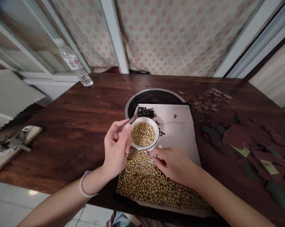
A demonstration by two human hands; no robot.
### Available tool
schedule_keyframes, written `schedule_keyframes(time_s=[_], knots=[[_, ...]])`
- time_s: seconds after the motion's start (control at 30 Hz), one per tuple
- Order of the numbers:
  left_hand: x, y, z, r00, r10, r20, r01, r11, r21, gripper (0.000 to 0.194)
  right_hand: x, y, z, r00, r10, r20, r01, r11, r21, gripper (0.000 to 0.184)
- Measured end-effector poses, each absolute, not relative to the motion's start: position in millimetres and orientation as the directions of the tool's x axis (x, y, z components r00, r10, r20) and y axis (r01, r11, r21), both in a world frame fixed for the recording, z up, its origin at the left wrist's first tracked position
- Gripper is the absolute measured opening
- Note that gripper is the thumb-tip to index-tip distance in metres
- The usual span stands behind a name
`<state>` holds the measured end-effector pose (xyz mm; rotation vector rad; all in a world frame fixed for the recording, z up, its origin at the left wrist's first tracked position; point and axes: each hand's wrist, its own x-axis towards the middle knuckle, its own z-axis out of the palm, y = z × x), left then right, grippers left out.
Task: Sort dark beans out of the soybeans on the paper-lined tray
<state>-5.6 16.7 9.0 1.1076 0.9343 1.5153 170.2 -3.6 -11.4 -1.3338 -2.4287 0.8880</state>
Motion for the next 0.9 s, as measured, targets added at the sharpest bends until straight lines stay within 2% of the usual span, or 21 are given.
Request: schedule_keyframes(time_s=[0.23,0.4,0.53,0.63,0.7,0.77,0.83,0.9], knots=[[-4,17,9,-0.059,0.986,0.157,-0.271,-0.167,0.948,0.015,168,-5,-11,-0.599,0.796,-0.088,0.657,0.425,-0.623,0.010],[-2,14,15,-0.010,0.988,0.151,-0.215,-0.150,0.965,0.014,164,-9,-6,-0.647,0.758,-0.076,0.514,0.360,-0.779,0.009],[-2,8,16,0.138,0.965,0.221,-0.027,-0.219,0.975,0.014,169,-8,-1,-0.446,0.894,0.029,0.316,0.188,-0.930,0.029],[-4,5,12,0.267,0.914,0.306,0.195,-0.363,0.911,0.018,175,-2,0,-0.312,0.949,0.034,0.085,0.064,-0.994,0.047],[-5,5,9,0.354,0.876,0.328,0.316,-0.442,0.839,0.018,177,2,1,-0.299,0.954,0.015,0.045,0.030,-0.999,0.044],[-7,4,7,0.408,0.846,0.345,0.369,-0.498,0.785,0.018,176,5,4,-0.294,0.956,0.003,0.072,0.025,-0.997,0.034],[-8,4,6,0.416,0.826,0.381,0.368,-0.535,0.760,0.028,177,10,6,-0.271,0.963,-0.002,0.128,0.034,-0.991,0.029],[-10,5,7,0.357,0.817,0.454,0.349,-0.567,0.746,0.059,182,16,5,-0.230,0.973,0.029,0.231,0.083,-0.969,0.030]])
